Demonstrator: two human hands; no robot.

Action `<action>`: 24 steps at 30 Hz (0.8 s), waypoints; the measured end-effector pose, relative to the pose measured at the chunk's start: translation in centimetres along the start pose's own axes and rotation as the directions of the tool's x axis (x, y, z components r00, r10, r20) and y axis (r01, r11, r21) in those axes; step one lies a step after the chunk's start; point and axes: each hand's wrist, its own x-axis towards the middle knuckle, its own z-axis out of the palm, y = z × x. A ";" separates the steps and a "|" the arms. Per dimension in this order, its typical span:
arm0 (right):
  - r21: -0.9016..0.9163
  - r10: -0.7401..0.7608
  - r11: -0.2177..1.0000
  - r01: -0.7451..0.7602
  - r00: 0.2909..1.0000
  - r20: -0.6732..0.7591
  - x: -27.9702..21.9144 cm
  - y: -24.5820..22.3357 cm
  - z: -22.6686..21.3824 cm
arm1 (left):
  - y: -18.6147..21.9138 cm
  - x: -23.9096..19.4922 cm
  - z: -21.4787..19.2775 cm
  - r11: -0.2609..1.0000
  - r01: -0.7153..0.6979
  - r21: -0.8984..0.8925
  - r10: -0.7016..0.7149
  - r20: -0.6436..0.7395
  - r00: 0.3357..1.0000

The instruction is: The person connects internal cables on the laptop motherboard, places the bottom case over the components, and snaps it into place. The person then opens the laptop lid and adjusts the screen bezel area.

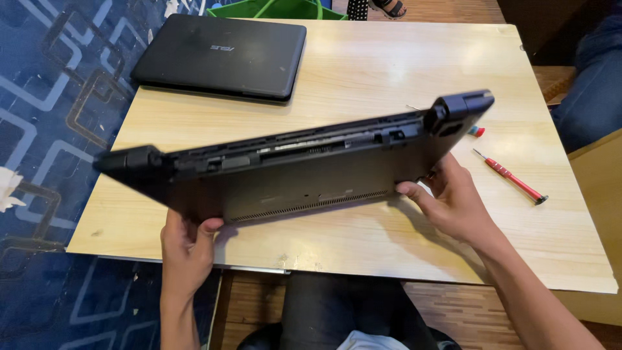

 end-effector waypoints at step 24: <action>-0.160 -0.166 0.975 0.155 0.985 -0.056 -0.8 -4.6 3.4 | 6.7 -0.9 3.3 0.910 -0.003 0.414 0.050 -0.103 0.993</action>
